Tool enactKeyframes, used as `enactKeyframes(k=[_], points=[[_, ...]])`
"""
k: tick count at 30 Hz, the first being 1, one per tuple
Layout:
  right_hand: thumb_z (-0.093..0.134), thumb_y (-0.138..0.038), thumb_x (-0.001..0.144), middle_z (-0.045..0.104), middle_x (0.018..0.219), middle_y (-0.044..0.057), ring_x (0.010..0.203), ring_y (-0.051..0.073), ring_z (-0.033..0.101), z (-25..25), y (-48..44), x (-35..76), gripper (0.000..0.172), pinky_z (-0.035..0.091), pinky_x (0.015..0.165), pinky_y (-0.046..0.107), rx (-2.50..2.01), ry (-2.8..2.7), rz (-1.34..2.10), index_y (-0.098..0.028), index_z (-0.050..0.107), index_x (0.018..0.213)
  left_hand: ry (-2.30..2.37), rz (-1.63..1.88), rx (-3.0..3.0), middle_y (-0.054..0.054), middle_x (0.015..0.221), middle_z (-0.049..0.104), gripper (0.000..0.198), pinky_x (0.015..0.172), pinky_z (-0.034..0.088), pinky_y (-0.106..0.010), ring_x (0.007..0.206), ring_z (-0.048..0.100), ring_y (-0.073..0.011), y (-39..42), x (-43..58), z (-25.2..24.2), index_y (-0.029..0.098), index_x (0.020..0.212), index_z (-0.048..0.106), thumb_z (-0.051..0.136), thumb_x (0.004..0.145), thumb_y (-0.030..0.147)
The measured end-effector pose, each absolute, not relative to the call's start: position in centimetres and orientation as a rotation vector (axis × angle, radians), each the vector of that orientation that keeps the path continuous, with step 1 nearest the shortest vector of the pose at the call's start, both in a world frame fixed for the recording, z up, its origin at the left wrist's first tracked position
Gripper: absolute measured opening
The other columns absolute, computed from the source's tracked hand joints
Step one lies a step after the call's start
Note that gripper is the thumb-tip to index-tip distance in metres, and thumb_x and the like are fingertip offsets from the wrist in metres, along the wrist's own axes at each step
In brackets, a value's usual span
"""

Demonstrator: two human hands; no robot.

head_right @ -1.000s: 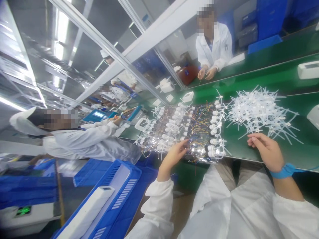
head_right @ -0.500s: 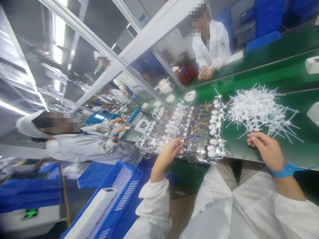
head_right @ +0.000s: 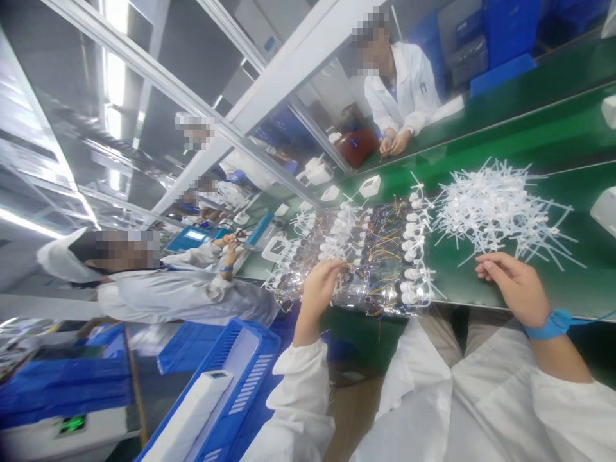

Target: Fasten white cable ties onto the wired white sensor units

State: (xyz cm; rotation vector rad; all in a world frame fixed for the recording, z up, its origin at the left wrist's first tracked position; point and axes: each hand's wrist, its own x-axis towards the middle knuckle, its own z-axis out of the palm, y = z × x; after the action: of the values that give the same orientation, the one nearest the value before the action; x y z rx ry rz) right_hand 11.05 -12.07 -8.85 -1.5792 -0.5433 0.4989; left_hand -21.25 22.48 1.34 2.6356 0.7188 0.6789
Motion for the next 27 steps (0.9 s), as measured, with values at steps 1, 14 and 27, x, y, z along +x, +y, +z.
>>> enactKeyframes(k=[1,14,27], points=[[0.072,-0.061,0.099,0.082,0.099,0.009,0.091,0.027,0.075,-8.9,-12.1,11.1,0.039,0.061,0.088,0.041,-1.581,-0.547,0.498,-0.026,0.083,0.111,0.729,0.718,2.591,-0.009,0.112,0.078,0.025,0.095,0.060,-0.039,0.106,0.073,-0.0248,22.5,-21.2,1.1,0.023,0.118,0.078,0.055,0.110,0.026],[0.072,-0.052,0.102,0.082,0.099,0.008,0.092,0.025,0.075,-8.8,-12.1,10.9,0.029,0.060,0.087,0.039,-1.553,-0.538,0.504,-0.026,0.083,0.111,0.688,0.971,2.361,-0.004,0.092,0.068,0.023,0.088,0.055,-0.036,0.088,0.067,-0.0210,23.8,-21.4,2.9,0.021,0.106,0.075,0.053,0.108,0.028],[0.074,-0.058,0.098,0.082,0.097,0.007,0.090,0.026,0.076,-9.6,-12.2,11.3,0.036,0.061,0.088,0.041,-1.593,-0.540,0.473,-0.026,0.083,0.112,0.625,0.928,2.803,-0.008,0.108,0.071,0.024,0.096,0.055,-0.036,0.104,0.068,-0.0234,26.5,-21.5,6.2,0.021,0.114,0.077,0.053,0.111,0.025]])
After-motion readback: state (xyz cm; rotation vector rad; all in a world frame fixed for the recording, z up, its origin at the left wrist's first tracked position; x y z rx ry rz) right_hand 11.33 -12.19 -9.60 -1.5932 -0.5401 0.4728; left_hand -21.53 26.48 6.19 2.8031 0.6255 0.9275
